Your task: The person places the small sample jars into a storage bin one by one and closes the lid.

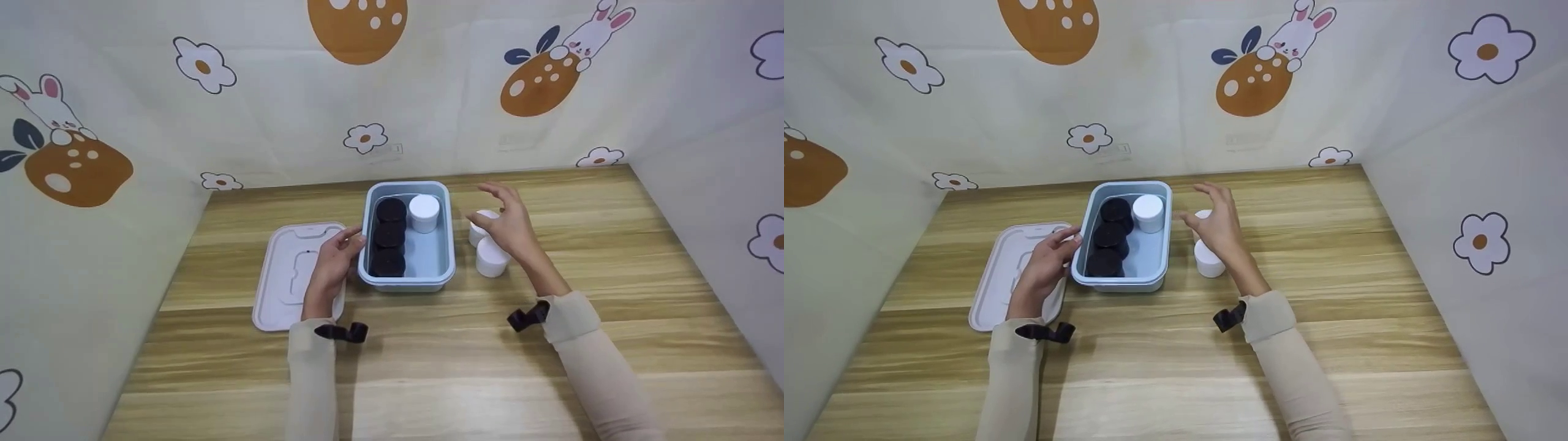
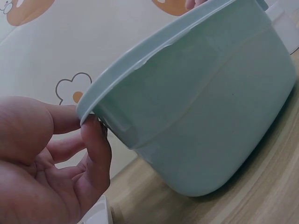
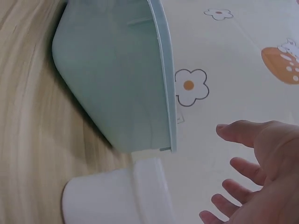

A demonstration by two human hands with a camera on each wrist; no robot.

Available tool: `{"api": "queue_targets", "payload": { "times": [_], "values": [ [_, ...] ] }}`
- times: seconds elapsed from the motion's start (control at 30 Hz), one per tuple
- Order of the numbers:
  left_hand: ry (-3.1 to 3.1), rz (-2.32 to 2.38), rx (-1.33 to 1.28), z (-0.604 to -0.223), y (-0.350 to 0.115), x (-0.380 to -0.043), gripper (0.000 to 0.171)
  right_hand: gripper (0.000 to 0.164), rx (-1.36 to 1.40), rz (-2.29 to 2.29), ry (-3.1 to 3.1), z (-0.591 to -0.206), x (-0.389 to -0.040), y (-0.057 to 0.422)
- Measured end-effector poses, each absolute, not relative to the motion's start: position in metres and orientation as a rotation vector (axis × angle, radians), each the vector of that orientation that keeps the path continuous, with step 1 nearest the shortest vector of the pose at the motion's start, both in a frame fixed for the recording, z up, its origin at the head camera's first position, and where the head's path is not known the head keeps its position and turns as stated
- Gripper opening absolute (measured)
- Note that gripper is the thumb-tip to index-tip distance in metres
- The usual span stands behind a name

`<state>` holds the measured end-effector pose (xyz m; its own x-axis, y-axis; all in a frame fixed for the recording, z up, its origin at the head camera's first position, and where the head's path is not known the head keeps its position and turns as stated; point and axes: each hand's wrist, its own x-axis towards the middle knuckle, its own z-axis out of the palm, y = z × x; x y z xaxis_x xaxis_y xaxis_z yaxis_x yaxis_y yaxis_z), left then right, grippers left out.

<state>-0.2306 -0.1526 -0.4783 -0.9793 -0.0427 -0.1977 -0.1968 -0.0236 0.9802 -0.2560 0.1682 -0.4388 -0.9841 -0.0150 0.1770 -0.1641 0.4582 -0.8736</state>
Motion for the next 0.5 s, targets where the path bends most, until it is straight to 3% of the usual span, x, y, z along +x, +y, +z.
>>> {"api": "queue_targets", "payload": {
  "times": [0.3,0.5],
  "values": [
    [2.106,2.151,-0.254,-0.479,-0.154,-0.230,0.041,0.068,0.007,1.653,-2.591,-0.454,-0.254,0.181],
    [2.081,2.167,-0.240,-0.479,-0.154,-0.229,0.041,0.064,-0.064,1.647,-2.618,-0.461,-0.254,0.183]
  ]
}}
